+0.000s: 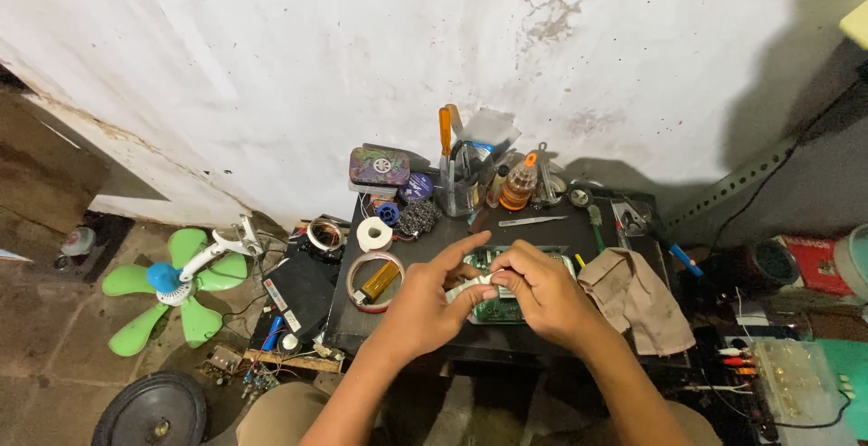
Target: Inspecting a circuit board and manipulating a small electronic component on a repair bench.
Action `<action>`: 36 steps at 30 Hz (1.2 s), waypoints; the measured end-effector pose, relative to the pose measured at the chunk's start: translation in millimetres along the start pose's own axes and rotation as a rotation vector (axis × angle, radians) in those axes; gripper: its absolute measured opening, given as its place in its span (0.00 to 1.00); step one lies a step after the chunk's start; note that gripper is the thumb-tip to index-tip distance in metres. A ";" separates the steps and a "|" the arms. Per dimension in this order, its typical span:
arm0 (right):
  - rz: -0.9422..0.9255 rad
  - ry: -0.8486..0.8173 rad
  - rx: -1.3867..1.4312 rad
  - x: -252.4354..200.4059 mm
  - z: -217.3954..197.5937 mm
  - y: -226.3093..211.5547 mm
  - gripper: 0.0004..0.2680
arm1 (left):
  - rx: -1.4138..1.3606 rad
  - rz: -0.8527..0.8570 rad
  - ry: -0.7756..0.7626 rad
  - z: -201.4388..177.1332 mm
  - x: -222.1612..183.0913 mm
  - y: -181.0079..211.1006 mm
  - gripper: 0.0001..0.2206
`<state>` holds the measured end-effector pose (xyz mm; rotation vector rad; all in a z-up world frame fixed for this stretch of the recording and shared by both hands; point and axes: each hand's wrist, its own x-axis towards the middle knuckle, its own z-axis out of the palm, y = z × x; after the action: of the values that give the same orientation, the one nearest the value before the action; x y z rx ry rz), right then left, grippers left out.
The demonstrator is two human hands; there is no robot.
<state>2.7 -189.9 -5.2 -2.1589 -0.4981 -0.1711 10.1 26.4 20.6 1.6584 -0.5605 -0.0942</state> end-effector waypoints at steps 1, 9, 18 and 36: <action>-0.001 -0.002 -0.001 0.2 0.9 2.5 0.05 | -0.001 0.000 0.002 -0.3 -0.8 2.6 0.29; 0.089 -0.008 0.009 -1.1 11.4 15.9 0.10 | 0.409 0.096 -0.056 -1.5 -2.3 -1.4 0.24; 0.230 0.023 -0.063 5.6 17.0 16.6 0.11 | 0.583 -0.101 -0.216 -8.9 0.6 -22.2 0.11; 0.203 0.467 -0.538 116.9 -35.5 52.0 0.13 | 0.299 -0.110 0.496 -40.4 4.4 3.8 0.14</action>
<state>132.4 -211.9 12.1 -2.5550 0.0509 -0.7445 27.9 61.2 32.5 1.9149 -0.1065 0.3288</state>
